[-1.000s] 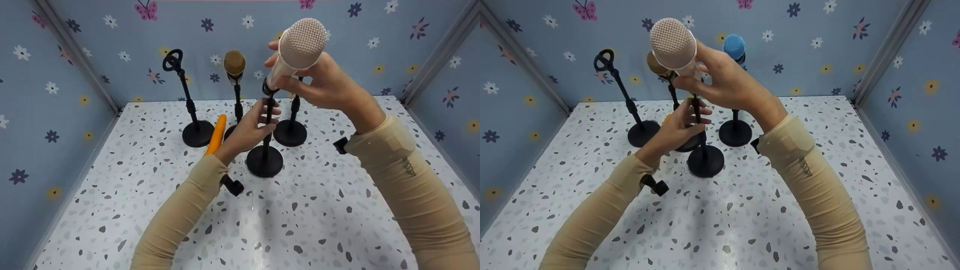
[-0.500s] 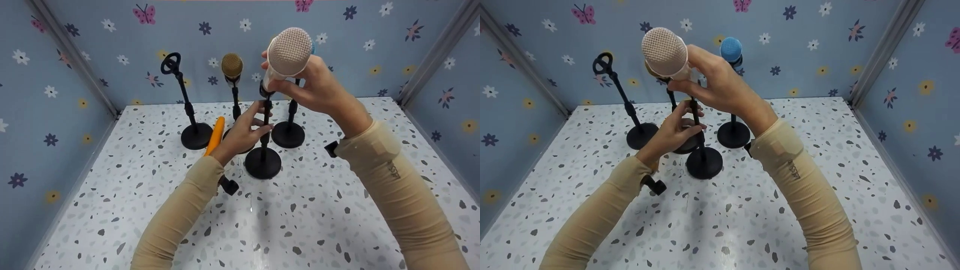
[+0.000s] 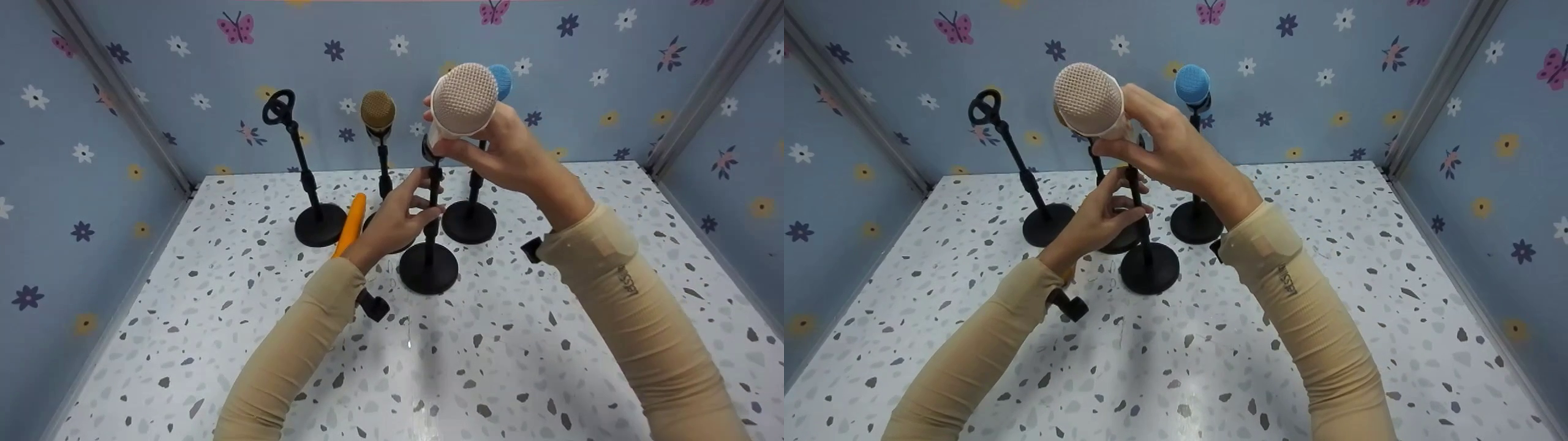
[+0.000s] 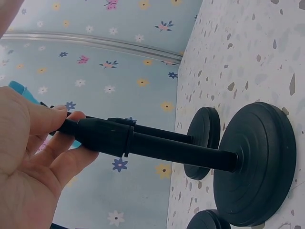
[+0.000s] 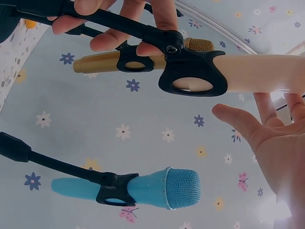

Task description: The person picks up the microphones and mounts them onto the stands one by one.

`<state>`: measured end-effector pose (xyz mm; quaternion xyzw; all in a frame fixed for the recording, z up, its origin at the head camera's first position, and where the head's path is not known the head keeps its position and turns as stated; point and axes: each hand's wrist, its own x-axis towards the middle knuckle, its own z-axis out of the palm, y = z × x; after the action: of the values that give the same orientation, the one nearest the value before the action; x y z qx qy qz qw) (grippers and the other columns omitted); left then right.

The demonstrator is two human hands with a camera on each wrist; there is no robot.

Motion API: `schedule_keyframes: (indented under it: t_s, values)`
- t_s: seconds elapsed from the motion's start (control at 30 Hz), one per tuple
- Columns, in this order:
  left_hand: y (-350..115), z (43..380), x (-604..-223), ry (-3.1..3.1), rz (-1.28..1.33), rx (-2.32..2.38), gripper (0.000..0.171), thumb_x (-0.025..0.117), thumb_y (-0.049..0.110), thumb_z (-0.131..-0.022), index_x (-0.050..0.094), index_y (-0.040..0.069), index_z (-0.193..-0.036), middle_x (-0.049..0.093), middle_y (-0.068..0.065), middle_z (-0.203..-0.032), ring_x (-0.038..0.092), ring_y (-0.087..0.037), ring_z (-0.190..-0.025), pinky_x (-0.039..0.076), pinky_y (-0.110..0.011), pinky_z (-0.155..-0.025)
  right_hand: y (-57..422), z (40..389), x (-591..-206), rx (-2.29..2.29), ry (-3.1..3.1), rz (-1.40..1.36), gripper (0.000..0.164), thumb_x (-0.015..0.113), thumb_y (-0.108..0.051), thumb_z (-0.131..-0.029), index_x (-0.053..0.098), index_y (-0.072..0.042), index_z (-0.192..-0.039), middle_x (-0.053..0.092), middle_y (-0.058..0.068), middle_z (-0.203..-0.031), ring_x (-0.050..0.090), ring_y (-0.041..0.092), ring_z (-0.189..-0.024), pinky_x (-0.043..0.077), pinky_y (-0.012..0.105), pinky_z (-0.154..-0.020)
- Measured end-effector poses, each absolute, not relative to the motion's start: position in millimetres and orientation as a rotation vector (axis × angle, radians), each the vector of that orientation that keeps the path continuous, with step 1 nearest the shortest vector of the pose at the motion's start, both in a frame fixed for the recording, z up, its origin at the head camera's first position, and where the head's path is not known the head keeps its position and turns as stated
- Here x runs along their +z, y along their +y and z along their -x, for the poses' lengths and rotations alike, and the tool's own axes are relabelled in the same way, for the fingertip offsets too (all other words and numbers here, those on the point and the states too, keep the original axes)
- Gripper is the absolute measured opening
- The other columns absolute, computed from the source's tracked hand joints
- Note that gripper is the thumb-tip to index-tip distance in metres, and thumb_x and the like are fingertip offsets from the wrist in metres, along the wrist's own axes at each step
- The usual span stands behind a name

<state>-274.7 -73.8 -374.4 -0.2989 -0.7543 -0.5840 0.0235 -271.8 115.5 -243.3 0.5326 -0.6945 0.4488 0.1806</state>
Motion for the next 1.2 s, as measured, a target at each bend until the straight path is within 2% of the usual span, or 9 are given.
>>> schedule_keyframes:
  t_s: [0.17, 0.4, 0.53, 0.63, 0.7, 0.77, 0.9, 0.97, 1.2]
  values:
    - [-74.2, 274.0, -375.3, -2.334, 0.926, -1.799, 0.050, 0.062, 0.003, -0.100, 0.044, 0.016, -0.145, 0.055, -0.013, -0.129, 0.069, -0.028, -0.105, 0.059, -0.035, -0.086, 114.5, 272.9, -247.0, 1.267, -1.943, -1.498, 0.042, 0.069, 0.009, -0.090, 0.053, 0.013, -0.129, 0.064, 0.019, -0.126, 0.063, 0.031, -0.118, 0.052, 0.042, -0.101]
    - [-74.9, 272.5, -373.4, -2.354, 0.919, -1.758, 0.050, 0.063, 0.004, -0.100, 0.044, 0.017, -0.145, 0.057, -0.012, -0.128, 0.069, -0.024, -0.103, 0.058, -0.034, -0.086, 112.4, 275.0, -252.5, 1.268, -1.936, -1.488, 0.042, 0.070, 0.004, -0.091, 0.054, 0.013, -0.128, 0.065, 0.019, -0.124, 0.063, 0.027, -0.118, 0.052, 0.041, -0.101]
    - [-74.6, 272.1, -373.6, -2.350, 0.927, -1.747, 0.052, 0.064, 0.003, -0.099, 0.044, 0.017, -0.146, 0.058, -0.012, -0.127, 0.069, -0.023, -0.102, 0.058, -0.034, -0.087, 111.3, 276.1, -256.8, 1.306, -1.922, -1.484, 0.044, 0.071, -0.010, -0.095, 0.054, 0.012, -0.129, 0.065, 0.017, -0.124, 0.062, 0.027, -0.118, 0.052, 0.041, -0.100]
    - [-74.4, 271.6, -375.1, -2.342, 0.936, -1.765, 0.053, 0.063, 0.003, -0.100, 0.043, 0.017, -0.147, 0.057, -0.013, -0.126, 0.069, -0.024, -0.103, 0.058, -0.034, -0.087, 111.6, 277.6, -261.5, 1.298, -1.928, -1.480, 0.052, 0.070, -0.026, -0.097, 0.054, 0.011, -0.129, 0.065, 0.018, -0.124, 0.063, 0.027, -0.116, 0.054, 0.039, -0.097]
    - [-74.4, 271.1, -375.9, -2.344, 0.940, -1.764, 0.053, 0.063, 0.003, -0.100, 0.043, 0.016, -0.146, 0.057, -0.012, -0.126, 0.069, -0.024, -0.103, 0.058, -0.034, -0.087, 111.8, 278.2, -264.6, 1.300, -1.939, -1.473, 0.056, 0.070, -0.031, -0.097, 0.055, 0.011, -0.130, 0.064, 0.019, -0.124, 0.064, 0.026, -0.114, 0.055, 0.039, -0.095]
    - [-74.4, 271.2, -376.2, -2.355, 0.942, -1.740, 0.052, 0.063, 0.004, -0.100, 0.042, 0.015, -0.146, 0.058, -0.012, -0.126, 0.069, -0.023, -0.103, 0.058, -0.033, -0.087, 112.1, 278.7, -267.4, 1.310, -1.955, -1.465, 0.053, 0.070, -0.026, -0.097, 0.055, 0.011, -0.131, 0.064, 0.019, -0.124, 0.064, 0.025, -0.114, 0.055, 0.039, -0.095]
    - [-74.2, 272.5, -375.1, -2.372, 0.946, -1.698, 0.052, 0.063, 0.004, -0.100, 0.041, 0.012, -0.147, 0.058, -0.011, -0.125, 0.069, -0.023, -0.103, 0.058, -0.032, -0.086, 112.2, 280.0, -271.1, 1.353, -1.972, -1.445, 0.044, 0.071, -0.003, -0.094, 0.054, 0.011, -0.131, 0.064, 0.019, -0.127, 0.062, 0.023, -0.119, 0.054, 0.040, -0.098]
    - [-74.2, 273.2, -374.5, -2.381, 0.944, -1.683, 0.053, 0.063, 0.003, -0.100, 0.040, 0.012, -0.148, 0.057, -0.011, -0.125, 0.069, -0.023, -0.103, 0.058, -0.032, -0.086, 112.2, 280.1, -272.1, 1.356, -1.978, -1.433, 0.043, 0.071, 0.003, -0.092, 0.055, 0.011, -0.131, 0.063, 0.019, -0.128, 0.062, 0.023, -0.120, 0.053, 0.040, -0.099]
    - [-74.4, 273.2, -373.5, -2.410, 0.918, -1.646, 0.057, 0.062, 0.005, -0.101, 0.038, 0.017, -0.151, 0.057, -0.014, -0.129, 0.068, -0.024, -0.105, 0.058, -0.031, -0.087, 110.9, 279.1, -274.7, 1.319, -2.023, -1.355, 0.042, 0.072, 0.000, -0.093, 0.058, 0.007, -0.132, 0.064, 0.015, -0.128, 0.062, 0.020, -0.118, 0.053, 0.038, -0.098]
